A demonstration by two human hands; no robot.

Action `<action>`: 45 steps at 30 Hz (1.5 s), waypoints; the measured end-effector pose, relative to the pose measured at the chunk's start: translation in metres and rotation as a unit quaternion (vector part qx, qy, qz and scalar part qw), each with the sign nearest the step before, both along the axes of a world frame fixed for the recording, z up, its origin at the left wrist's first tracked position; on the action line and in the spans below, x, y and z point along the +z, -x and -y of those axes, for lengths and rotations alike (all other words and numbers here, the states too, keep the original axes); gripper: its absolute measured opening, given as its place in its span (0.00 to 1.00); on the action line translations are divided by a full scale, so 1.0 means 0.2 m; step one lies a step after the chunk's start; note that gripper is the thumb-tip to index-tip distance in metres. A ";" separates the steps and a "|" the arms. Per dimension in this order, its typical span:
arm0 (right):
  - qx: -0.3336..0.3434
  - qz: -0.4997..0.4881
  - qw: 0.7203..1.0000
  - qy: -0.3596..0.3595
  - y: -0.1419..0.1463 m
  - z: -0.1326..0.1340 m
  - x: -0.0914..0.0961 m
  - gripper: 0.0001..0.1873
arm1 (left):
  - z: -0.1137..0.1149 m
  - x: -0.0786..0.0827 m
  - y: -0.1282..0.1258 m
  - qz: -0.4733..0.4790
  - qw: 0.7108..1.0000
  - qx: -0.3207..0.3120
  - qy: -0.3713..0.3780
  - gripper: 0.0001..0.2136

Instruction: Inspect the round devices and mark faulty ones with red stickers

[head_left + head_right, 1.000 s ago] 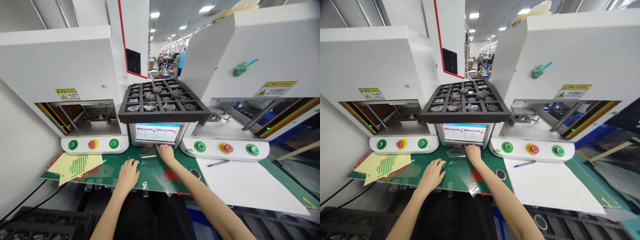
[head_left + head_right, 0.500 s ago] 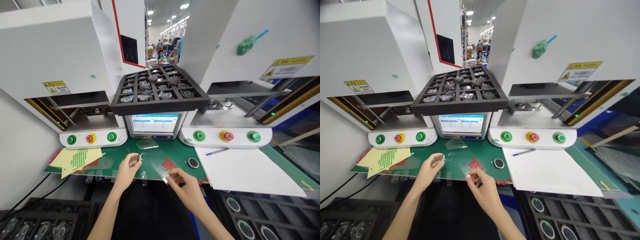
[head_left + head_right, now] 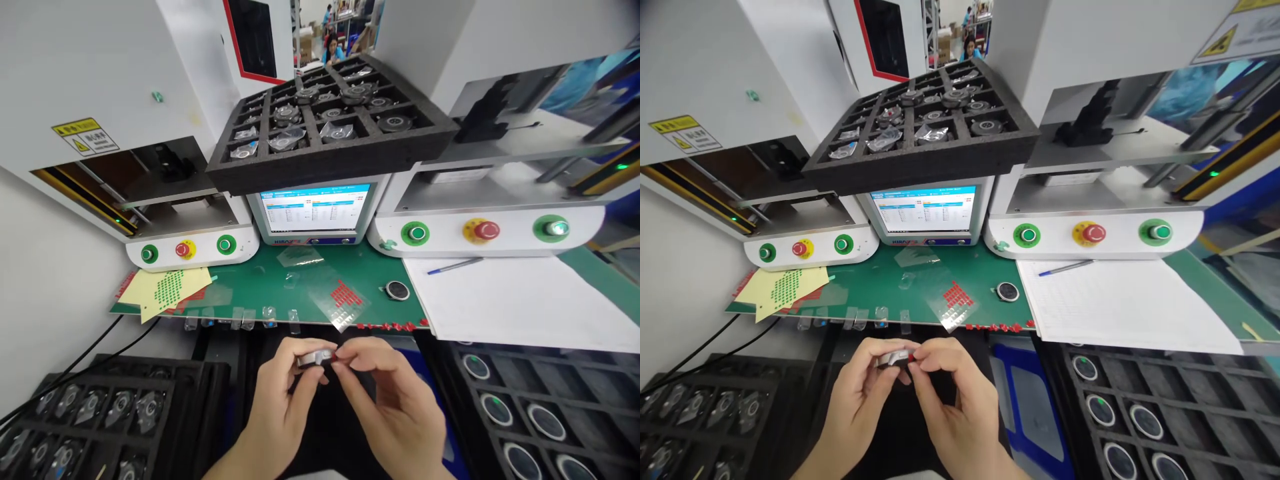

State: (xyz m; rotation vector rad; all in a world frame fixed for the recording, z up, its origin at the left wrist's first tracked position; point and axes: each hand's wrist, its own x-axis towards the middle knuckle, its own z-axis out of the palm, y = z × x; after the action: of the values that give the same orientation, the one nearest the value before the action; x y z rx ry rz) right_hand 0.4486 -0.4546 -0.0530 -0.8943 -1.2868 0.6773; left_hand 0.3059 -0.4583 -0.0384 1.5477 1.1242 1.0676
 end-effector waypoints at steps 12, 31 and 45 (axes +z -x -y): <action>0.013 -0.025 0.999 -0.045 -0.03 0.03 0.01 0.17 | -0.02 0.06 0.01 -0.087 0.982 -0.028 -0.168 0.11; 0.268 0.084 0.960 0.005 -0.24 -0.05 0.06 0.12 | -0.03 0.06 0.07 -0.093 0.974 -0.167 -0.121 0.07; 0.114 0.063 0.986 -0.107 -0.16 -0.03 0.04 0.15 | -0.03 0.05 0.05 -0.038 0.988 -0.123 -0.089 0.11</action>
State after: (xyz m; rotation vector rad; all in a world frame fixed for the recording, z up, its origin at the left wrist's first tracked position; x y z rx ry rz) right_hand 0.4816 -0.4490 -0.0442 -0.6270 -1.5595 0.6527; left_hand 0.2954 -0.4519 -0.0290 1.8295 0.8782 0.9691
